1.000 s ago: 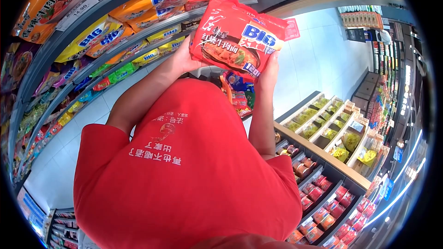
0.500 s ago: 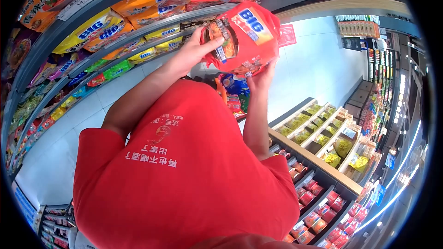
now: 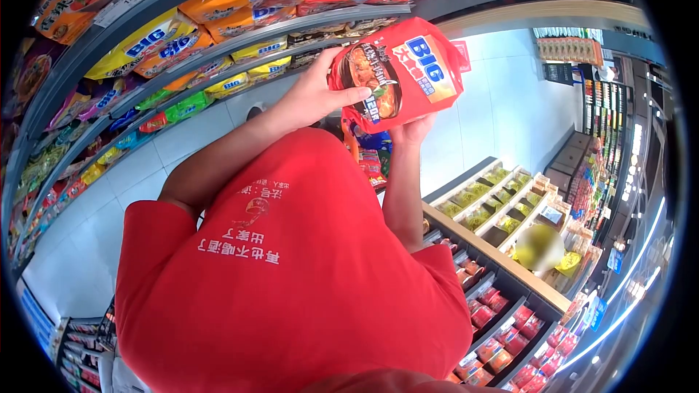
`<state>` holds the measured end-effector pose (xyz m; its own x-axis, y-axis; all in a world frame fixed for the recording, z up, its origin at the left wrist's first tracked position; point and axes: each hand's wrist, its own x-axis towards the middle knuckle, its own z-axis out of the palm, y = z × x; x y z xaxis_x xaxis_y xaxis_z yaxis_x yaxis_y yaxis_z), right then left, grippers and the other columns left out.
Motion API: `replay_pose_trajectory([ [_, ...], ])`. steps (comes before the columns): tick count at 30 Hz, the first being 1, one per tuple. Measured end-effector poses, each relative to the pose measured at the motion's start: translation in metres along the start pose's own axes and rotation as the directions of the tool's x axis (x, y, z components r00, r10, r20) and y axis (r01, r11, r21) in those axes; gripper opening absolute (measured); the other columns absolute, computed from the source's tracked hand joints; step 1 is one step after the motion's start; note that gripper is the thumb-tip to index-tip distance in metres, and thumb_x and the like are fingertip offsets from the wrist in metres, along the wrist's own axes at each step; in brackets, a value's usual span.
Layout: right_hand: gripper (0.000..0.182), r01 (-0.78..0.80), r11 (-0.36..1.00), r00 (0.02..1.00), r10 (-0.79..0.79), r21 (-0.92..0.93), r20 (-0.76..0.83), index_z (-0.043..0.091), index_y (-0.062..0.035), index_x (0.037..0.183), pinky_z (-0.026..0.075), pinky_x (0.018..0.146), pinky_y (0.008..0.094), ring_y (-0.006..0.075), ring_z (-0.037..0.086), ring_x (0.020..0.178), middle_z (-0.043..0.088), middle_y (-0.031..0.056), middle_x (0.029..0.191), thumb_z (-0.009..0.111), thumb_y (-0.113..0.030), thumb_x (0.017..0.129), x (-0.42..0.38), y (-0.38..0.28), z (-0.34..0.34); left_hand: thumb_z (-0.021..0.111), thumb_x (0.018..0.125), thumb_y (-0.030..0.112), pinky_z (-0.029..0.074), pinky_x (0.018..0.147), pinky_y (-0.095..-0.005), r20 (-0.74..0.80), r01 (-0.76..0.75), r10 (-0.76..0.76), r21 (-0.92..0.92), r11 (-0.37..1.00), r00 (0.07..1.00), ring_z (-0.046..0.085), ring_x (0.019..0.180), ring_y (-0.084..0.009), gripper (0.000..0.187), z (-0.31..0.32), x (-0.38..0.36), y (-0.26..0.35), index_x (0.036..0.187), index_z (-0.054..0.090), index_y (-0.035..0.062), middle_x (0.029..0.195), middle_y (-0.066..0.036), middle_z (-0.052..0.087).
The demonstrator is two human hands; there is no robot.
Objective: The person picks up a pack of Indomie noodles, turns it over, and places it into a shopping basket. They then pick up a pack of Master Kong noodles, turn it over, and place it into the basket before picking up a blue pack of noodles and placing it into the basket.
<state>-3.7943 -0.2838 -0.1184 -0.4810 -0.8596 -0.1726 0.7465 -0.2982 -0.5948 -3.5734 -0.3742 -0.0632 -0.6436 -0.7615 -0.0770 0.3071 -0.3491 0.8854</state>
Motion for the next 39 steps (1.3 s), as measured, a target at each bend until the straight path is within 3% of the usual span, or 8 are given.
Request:
replay_pose_trajectory([
  [18, 0.055, -0.014, 0.999, 1.0, 0.014, -0.031, 0.028, 0.039, -0.0063, 0.141, 0.044, 0.106, 0.0436, 0.0271, 0.051, 0.126, 0.051, 0.012, 0.139, 0.04, -0.045, 0.102, 0.011, 0.004, 0.0, 0.077, 0.084, 0.022, 0.046, 0.1, -0.0326, 0.012, 0.032, -0.034, 0.107, 0.994, 0.999, 0.054, 0.12, -0.019, 0.072, -0.002, 0.001, 0.021, 0.137, 0.035, -0.0046, 0.131, -0.016, 0.052],
  [24, 0.056, 0.02, 0.986, 0.998, -0.029, -0.163, -0.055, 0.036, -0.0079, 0.143, 0.043, 0.105, 0.0454, 0.0283, 0.049, 0.128, 0.047, 0.012, 0.143, 0.036, -0.046, 0.103, 0.006, 0.0, 0.001, 0.073, 0.086, 0.022, 0.037, 0.109, -0.0384, 0.024, -0.213, 0.258, 0.639, 0.739, 0.966, 0.041, 0.133, -0.0278, 0.077, 0.002, 0.0, 0.02, 0.147, 0.031, 0.0061, 0.143, -0.02, 0.037],
  [26, 0.059, 0.018, 0.973, 0.996, -0.038, -0.229, -0.081, 0.034, -0.0085, 0.145, 0.04, 0.107, 0.0459, 0.0294, 0.046, 0.131, 0.043, 0.012, 0.146, 0.032, -0.05, 0.103, 0.003, 0.005, 0.015, 0.077, 0.081, 0.036, 0.03, 0.114, -0.0422, 0.026, -0.146, 0.184, 0.72, 0.679, 0.983, 0.029, 0.14, -0.0377, 0.089, 0.001, -0.005, 0.025, 0.15, 0.027, 0.0116, 0.151, -0.022, 0.022],
  [31, 0.062, -0.02, 0.952, 0.993, -0.018, -0.305, -0.12, 0.035, -0.0066, 0.145, 0.039, 0.108, 0.0466, 0.031, 0.046, 0.131, 0.043, 0.0129, 0.146, 0.033, -0.051, 0.102, -0.004, 0.0, 0.024, 0.08, 0.074, 0.05, 0.028, 0.114, -0.045, 0.028, -0.107, 0.138, 0.789, 0.605, 0.99, 0.023, 0.143, -0.0412, 0.106, -0.007, -0.001, 0.023, 0.153, 0.02, 0.0107, 0.154, -0.025, 0.015],
  [34, 0.06, -0.079, 0.937, 0.982, 0.016, -0.34, -0.186, 0.037, -0.0044, 0.143, 0.04, 0.106, 0.0461, 0.0304, 0.047, 0.131, 0.046, 0.0141, 0.143, 0.035, -0.048, 0.103, -0.013, -0.011, 0.041, 0.079, 0.074, 0.051, 0.028, 0.114, -0.0451, -0.01, -0.044, 0.078, 0.746, 0.664, 0.997, 0.021, 0.143, -0.0412, 0.107, -0.014, 0.006, 0.023, 0.153, 0.019, 0.0109, 0.154, -0.026, 0.014],
  [36, 0.06, -0.09, 0.899, 0.983, 0.012, -0.428, -0.181, 0.038, -0.0025, 0.142, 0.041, 0.106, 0.0461, 0.0295, 0.047, 0.13, 0.049, 0.0148, 0.14, 0.034, -0.048, 0.103, -0.021, -0.019, 0.053, 0.077, 0.078, 0.049, 0.029, 0.113, -0.0414, -0.05, 0.028, 0.01, 0.71, 0.704, 0.999, 0.03, 0.141, -0.0359, 0.107, -0.027, 0.02, 0.02, 0.152, 0.017, 0.0015, 0.152, -0.024, 0.023],
  [37, 0.059, -0.067, 0.86, 0.984, -0.027, -0.506, -0.176, 0.041, 0.0, 0.139, 0.039, 0.107, 0.0438, 0.0268, 0.048, 0.129, 0.053, 0.016, 0.136, 0.033, -0.046, 0.104, -0.03, -0.022, 0.071, 0.076, 0.079, 0.047, 0.03, 0.113, -0.0404, -0.006, 0.088, -0.096, 0.461, 0.883, 0.995, 0.033, 0.139, -0.0337, 0.103, -0.029, 0.022, 0.032, 0.151, 0.019, 0.0002, 0.149, -0.022, 0.03],
  [39, 0.06, 0.02, 0.666, 0.997, -0.073, -0.745, -0.038, 0.041, 0.0018, 0.139, 0.037, 0.108, 0.0419, 0.0262, 0.048, 0.129, 0.052, 0.0169, 0.136, 0.033, -0.047, 0.104, -0.039, -0.03, 0.071, 0.07, 0.088, 0.041, 0.037, 0.109, -0.0387, 0.023, 0.245, -0.248, 0.078, 0.966, 0.969, 0.045, 0.132, -0.0264, 0.083, -0.054, 0.037, 0.012, 0.147, 0.029, 0.0012, 0.141, -0.017, 0.047],
])
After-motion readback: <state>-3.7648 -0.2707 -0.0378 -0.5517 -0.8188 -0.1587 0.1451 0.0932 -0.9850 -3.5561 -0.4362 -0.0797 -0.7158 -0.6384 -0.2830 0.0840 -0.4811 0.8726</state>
